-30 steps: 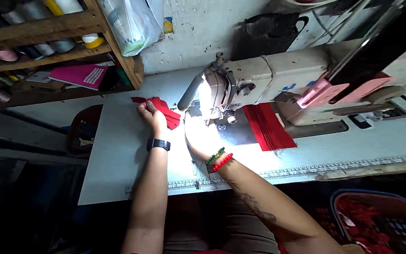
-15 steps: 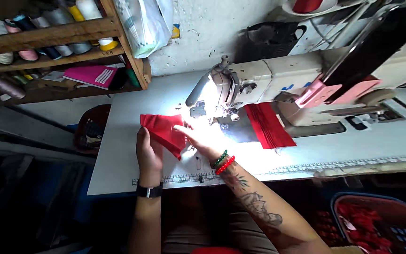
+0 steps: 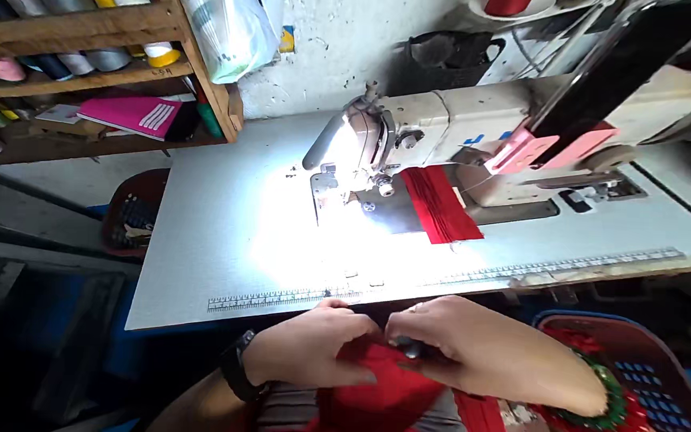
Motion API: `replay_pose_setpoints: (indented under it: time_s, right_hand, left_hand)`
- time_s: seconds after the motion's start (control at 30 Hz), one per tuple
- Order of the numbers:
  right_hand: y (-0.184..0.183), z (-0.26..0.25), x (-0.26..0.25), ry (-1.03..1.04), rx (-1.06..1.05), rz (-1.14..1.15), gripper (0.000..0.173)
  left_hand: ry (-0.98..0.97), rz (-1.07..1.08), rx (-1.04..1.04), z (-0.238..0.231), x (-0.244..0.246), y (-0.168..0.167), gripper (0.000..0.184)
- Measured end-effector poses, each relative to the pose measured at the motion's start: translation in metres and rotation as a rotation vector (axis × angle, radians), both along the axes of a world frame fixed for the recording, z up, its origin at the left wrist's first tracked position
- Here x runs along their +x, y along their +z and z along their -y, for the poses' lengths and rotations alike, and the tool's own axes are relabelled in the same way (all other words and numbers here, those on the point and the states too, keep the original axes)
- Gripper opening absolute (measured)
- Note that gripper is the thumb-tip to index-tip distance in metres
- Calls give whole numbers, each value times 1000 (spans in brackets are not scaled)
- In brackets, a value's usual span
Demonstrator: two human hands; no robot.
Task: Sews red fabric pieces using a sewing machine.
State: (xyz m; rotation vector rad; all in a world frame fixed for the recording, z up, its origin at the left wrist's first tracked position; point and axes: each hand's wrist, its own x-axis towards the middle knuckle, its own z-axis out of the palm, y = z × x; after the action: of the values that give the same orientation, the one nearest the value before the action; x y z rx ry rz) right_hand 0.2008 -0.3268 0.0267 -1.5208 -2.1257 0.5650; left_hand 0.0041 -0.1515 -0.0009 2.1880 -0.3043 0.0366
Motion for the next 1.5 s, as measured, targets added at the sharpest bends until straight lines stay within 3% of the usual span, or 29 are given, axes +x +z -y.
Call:
replay_pose_setpoints:
  time_s: [0.03, 0.07, 0.17, 0.37, 0.57, 0.7, 0.8, 0.87, 1.03, 1.27, 1.5]
  right_hand:
    - [-6, 5, 7, -77, -61, -3, 15]
    - [-11, 8, 15, -148, -141, -17, 18]
    - [-35, -1, 44, -332, -305, -96, 20]
    - [-58, -44, 75, -522, -247, -184, 25]
    - [-61, -61, 81, -582, -207, -187, 28]
    - [-68, -65, 70, -654, -55, 47, 38]
    - [-64, -49, 50, -622, 111, 160, 26]
    - [-69, -30, 39, -549, 106, 134, 19]
    - [-88, -3, 30, -484, 50, 92, 25]
    - [-98, 9, 31, -519, 128, 74, 24]
    - [-102, 19, 48, -560, 114, -161, 24]
  left_hand:
    - [16, -17, 34, -4, 1, -6, 24]
    - [55, -64, 61, -11, 1, -10, 21]
    - [232, -245, 136, -43, 5, -16, 29]
    - [472, -172, 399, -94, 30, -25, 28]
    - [549, -205, 450, -117, 44, -39, 33]
    - [701, -68, 458, -107, 37, -43, 37]
    - [777, 129, 537, -85, 12, -38, 25]
    - [739, 159, 471, -72, -16, -41, 14]
    - [744, 97, 386, -49, -64, -62, 23]
    - [780, 120, 375, -43, -69, -70, 22]
    - [782, 144, 390, -42, -69, -74, 21]
